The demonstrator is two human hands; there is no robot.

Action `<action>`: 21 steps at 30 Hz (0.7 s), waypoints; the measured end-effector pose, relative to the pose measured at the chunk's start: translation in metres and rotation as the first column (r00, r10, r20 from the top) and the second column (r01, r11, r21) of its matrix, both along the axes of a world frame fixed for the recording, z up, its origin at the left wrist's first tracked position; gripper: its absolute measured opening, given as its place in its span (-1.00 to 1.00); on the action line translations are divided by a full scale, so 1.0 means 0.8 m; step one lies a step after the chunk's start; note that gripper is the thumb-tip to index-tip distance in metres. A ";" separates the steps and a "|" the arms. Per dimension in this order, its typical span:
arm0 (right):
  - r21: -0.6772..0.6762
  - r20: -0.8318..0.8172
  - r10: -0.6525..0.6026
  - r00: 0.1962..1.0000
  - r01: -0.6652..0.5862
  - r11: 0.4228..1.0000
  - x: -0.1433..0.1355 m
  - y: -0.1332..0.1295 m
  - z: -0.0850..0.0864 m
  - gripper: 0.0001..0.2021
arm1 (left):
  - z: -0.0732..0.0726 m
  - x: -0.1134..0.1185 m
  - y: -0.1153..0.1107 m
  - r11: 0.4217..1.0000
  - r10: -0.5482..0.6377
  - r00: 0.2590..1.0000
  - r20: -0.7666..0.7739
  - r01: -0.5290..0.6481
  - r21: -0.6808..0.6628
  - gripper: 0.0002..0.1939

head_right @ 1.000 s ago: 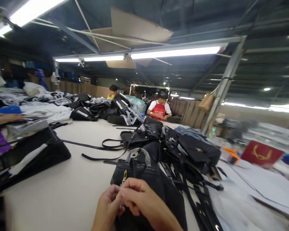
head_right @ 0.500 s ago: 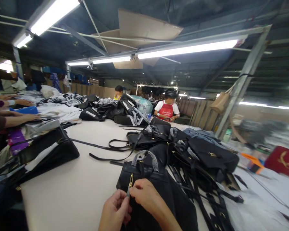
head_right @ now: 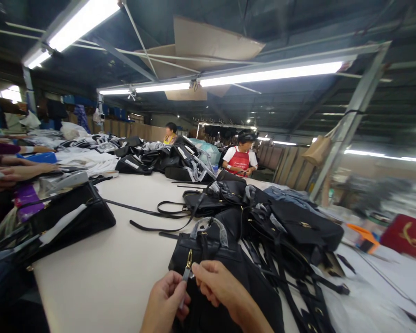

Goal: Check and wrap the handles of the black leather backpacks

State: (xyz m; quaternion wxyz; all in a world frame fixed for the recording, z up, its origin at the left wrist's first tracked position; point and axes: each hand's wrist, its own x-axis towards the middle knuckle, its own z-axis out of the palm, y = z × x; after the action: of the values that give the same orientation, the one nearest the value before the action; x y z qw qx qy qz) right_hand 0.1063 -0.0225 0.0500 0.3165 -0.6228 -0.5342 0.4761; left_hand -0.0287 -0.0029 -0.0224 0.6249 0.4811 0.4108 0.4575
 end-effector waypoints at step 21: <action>0.120 0.261 -0.148 0.954 0.120 0.986 -0.014 0.027 -0.022 -0.65 | -0.014 -0.001 0.001 0.999 -0.038 0.999 0.023 0.038 0.036 -0.60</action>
State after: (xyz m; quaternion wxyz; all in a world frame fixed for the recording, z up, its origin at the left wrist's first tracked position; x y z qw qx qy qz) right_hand 0.0955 -0.0010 0.0321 0.3041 -0.6994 -0.5524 0.3364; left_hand -0.0294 -0.0022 -0.0337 0.6296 0.4945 0.3857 0.4586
